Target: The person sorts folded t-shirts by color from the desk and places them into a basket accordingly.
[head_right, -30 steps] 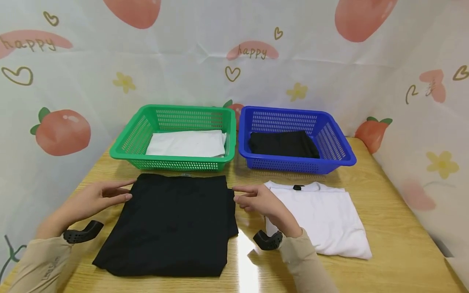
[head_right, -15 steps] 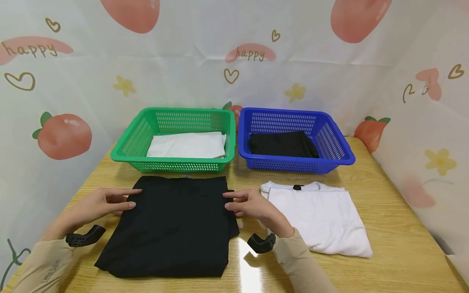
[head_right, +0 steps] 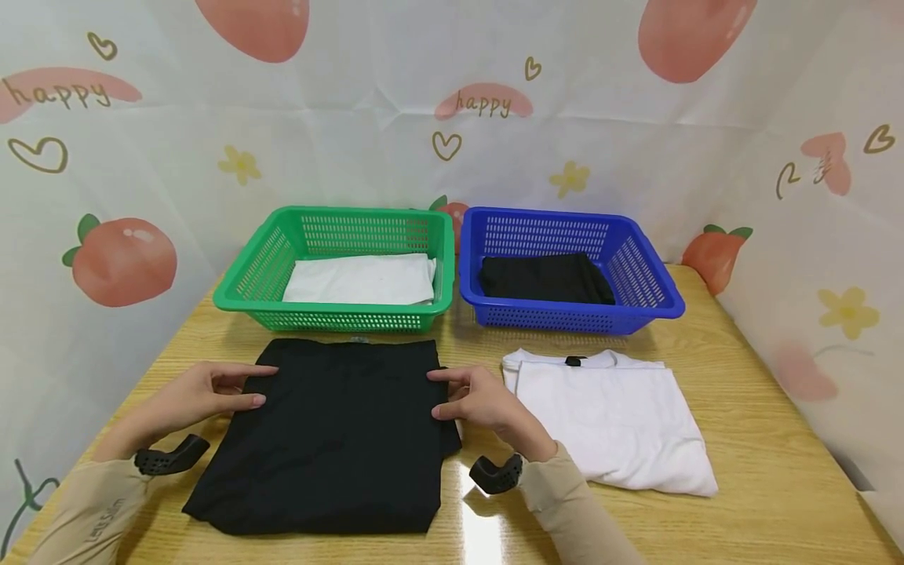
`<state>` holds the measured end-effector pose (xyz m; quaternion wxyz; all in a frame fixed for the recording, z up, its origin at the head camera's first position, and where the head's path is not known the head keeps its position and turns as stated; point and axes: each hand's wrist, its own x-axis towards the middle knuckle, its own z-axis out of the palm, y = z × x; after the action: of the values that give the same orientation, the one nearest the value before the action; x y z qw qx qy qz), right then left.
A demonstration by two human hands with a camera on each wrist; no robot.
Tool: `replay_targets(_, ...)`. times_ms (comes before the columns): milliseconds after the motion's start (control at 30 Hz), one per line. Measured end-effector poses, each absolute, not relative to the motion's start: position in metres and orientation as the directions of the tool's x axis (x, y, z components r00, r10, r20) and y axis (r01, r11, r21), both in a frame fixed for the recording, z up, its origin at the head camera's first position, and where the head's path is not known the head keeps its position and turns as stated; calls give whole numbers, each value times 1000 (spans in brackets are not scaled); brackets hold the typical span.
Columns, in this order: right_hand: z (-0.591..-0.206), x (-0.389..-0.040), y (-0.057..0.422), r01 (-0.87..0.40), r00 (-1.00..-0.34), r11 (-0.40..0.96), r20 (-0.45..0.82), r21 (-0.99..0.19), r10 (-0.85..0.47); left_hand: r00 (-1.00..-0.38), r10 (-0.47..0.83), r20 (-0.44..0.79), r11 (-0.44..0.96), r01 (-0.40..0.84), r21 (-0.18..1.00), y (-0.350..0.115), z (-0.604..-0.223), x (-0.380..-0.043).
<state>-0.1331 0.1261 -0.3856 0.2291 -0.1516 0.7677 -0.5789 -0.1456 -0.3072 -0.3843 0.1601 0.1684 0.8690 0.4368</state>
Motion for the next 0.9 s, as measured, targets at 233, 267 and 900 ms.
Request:
replay_targets(233,-387,-133,124,84,-855,227,-187,-970,-483,-895,429,-120,577,169,799,-306,-385,-148)
replay_targets(267,-387,-133,124,87,-855,224,-188,-971,-484,-896,427,-121,578,168,798,-305,-385,-148)
replay_targets(900,-388,-128,116,80,-870,199,-166,-977,-464,-911,396,-117,597,158,786,-305,-384,-145)
